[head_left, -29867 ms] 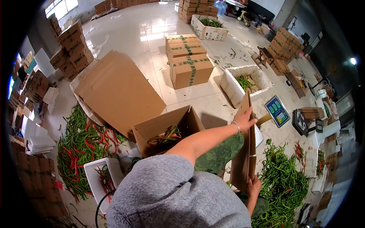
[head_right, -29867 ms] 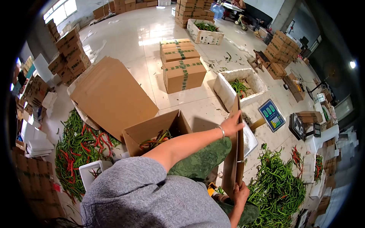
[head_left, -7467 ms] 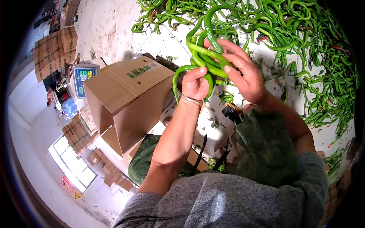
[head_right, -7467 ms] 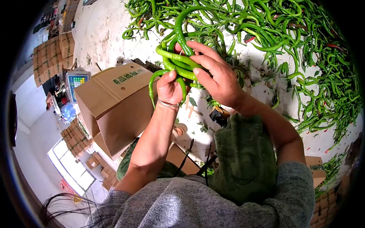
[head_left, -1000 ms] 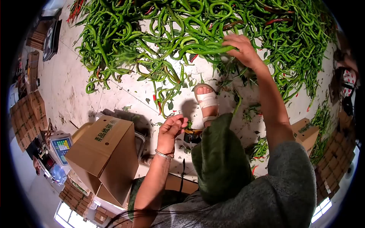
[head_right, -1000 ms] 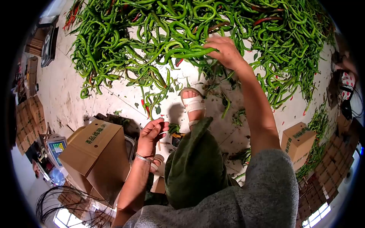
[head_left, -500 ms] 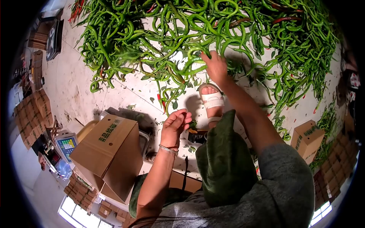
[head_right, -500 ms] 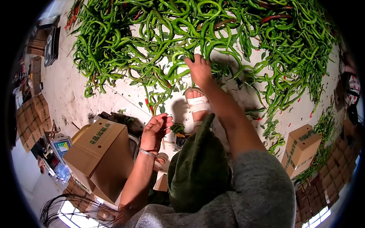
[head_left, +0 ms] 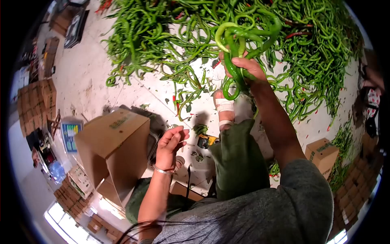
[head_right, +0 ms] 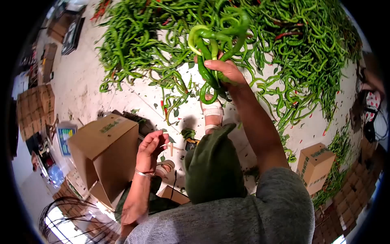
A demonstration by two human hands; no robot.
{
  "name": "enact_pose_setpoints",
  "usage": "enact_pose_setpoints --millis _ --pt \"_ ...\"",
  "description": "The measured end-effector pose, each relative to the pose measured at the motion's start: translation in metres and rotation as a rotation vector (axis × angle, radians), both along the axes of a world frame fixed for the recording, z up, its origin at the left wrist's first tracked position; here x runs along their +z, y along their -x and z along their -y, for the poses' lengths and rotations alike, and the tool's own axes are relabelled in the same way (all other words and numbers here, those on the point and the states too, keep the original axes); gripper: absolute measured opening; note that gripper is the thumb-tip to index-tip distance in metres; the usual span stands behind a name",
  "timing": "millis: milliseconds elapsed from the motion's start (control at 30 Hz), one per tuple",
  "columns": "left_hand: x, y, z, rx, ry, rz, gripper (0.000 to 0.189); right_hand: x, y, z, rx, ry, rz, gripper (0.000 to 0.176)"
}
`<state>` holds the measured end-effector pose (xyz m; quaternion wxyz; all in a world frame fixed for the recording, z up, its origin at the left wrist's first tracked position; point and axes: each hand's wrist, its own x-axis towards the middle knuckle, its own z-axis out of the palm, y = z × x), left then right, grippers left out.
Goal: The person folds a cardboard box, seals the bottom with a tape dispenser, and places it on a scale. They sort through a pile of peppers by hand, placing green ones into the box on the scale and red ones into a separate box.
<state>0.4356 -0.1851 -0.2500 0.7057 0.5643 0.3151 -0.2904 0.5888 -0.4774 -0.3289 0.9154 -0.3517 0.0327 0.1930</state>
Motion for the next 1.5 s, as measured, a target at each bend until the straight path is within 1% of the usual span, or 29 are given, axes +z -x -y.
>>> enact_pose_setpoints --millis 67,100,200,233,333,367,433,500,533,567,600,667,700,733,767,800,833,900,967,1033,1100,1133,1167,1200,1233,1300,1367,1433,1500 --pt "0.025 0.027 -0.023 -0.047 -0.028 0.034 0.024 0.038 0.002 -0.021 0.064 -0.152 -0.033 0.042" --pt "0.039 0.039 -0.034 -0.080 -0.085 0.027 0.023 0.054 -0.002 -0.033 0.176 -0.358 0.056 0.043" --pt "0.052 0.076 -0.077 -0.220 -0.140 0.172 0.024 0.117 -0.003 -0.086 0.400 -0.421 0.141 0.048" --pt "0.058 0.084 -0.086 -0.246 -0.184 0.183 0.025 0.149 0.005 -0.110 0.414 -0.329 0.208 0.047" --pt "0.052 0.113 -0.119 -0.297 -0.228 0.297 0.028 0.212 0.022 -0.181 0.614 -0.275 0.305 0.046" --pt "0.049 0.120 -0.127 -0.323 -0.261 0.331 0.029 0.225 0.025 -0.204 0.662 -0.146 0.288 0.044" --pt "0.039 0.135 -0.143 -0.361 -0.370 0.368 0.036 0.251 0.031 -0.270 0.718 0.031 0.555 0.045" --pt "0.043 0.142 -0.144 -0.521 -0.613 0.291 0.039 0.294 0.060 -0.322 0.815 0.302 0.789 0.048" --pt "0.044 0.145 -0.142 -0.537 -0.613 0.350 0.039 0.307 0.073 -0.351 0.848 0.320 0.939 0.049" --pt "0.045 0.145 -0.139 -0.562 -0.614 0.411 0.040 0.314 0.078 -0.378 1.013 0.381 0.957 0.049" --pt "0.056 0.142 -0.135 -0.579 -0.576 0.434 0.040 0.317 0.088 -0.403 0.922 0.512 1.157 0.048" --pt "0.055 0.142 -0.134 -0.564 -0.479 0.459 0.039 0.300 0.100 -0.458 0.848 0.733 1.590 0.052" --pt "0.060 0.139 -0.132 -0.580 -0.430 0.494 0.039 0.279 0.106 -0.482 0.764 0.753 1.708 0.050" --pt "0.067 0.135 -0.129 -0.638 -0.468 0.493 0.040 0.269 0.115 -0.493 0.829 0.879 1.792 0.050" --pt "0.058 0.134 -0.129 -0.578 -0.440 0.428 0.042 0.277 0.126 -0.485 0.897 1.041 1.853 0.042" --pt "0.042 0.132 -0.133 -0.552 -0.364 0.405 0.045 0.287 0.136 -0.467 0.823 1.121 1.826 0.037" --pt "0.028 0.132 -0.134 -0.490 -0.351 0.483 0.044 0.292 0.142 -0.452 0.752 1.187 1.809 0.033" --pt "0.050 0.121 -0.130 -0.490 -0.409 0.411 0.042 0.289 0.133 -0.400 0.646 0.854 1.743 0.032" --pt "0.035 0.118 -0.131 -0.478 -0.366 0.396 0.041 0.264 0.114 -0.331 0.584 0.589 1.623 0.035" --pt "0.034 0.113 -0.125 -0.416 -0.220 0.309 0.038 0.236 0.084 -0.241 0.743 0.651 1.313 0.042" --pt "0.029 0.109 -0.118 -0.350 -0.135 0.257 0.039 0.152 0.048 -0.157 0.708 0.990 0.914 0.045" --pt "0.027 0.107 -0.116 -0.370 -0.161 0.222 0.039 0.085 0.031 -0.109 0.552 1.214 0.855 0.047" --pt "0.026 0.103 -0.113 -0.386 -0.187 0.190 0.039 0.028 0.021 -0.059 0.505 1.480 0.602 0.050" --pt "0.026 0.100 -0.110 -0.374 -0.179 0.134 0.039 -0.004 0.017 -0.017 0.422 1.625 0.414 0.053" --pt "0.019 0.098 -0.110 -0.371 -0.182 0.106 0.039 -0.050 0.012 0.024 0.271 1.729 0.402 0.054" --pt "0.006 0.094 -0.108 -0.328 -0.147 0.045 0.038 -0.071 0.004 0.061 0.188 1.822 0.135 0.054" --pt "0.000 0.080 -0.099 -0.299 -0.139 -0.067 0.036 -0.110 -0.016 0.082 0.100 1.809 0.034 0.053" --pt "-0.006 0.060 -0.083 -0.249 -0.074 -0.131 0.035 -0.154 -0.040 0.088 -0.064 1.744 0.034 0.053" --pt "-0.015 0.037 -0.067 -0.302 -0.056 -0.123 0.033 -0.201 -0.074 0.088 -0.088 1.728 -0.058 0.062"
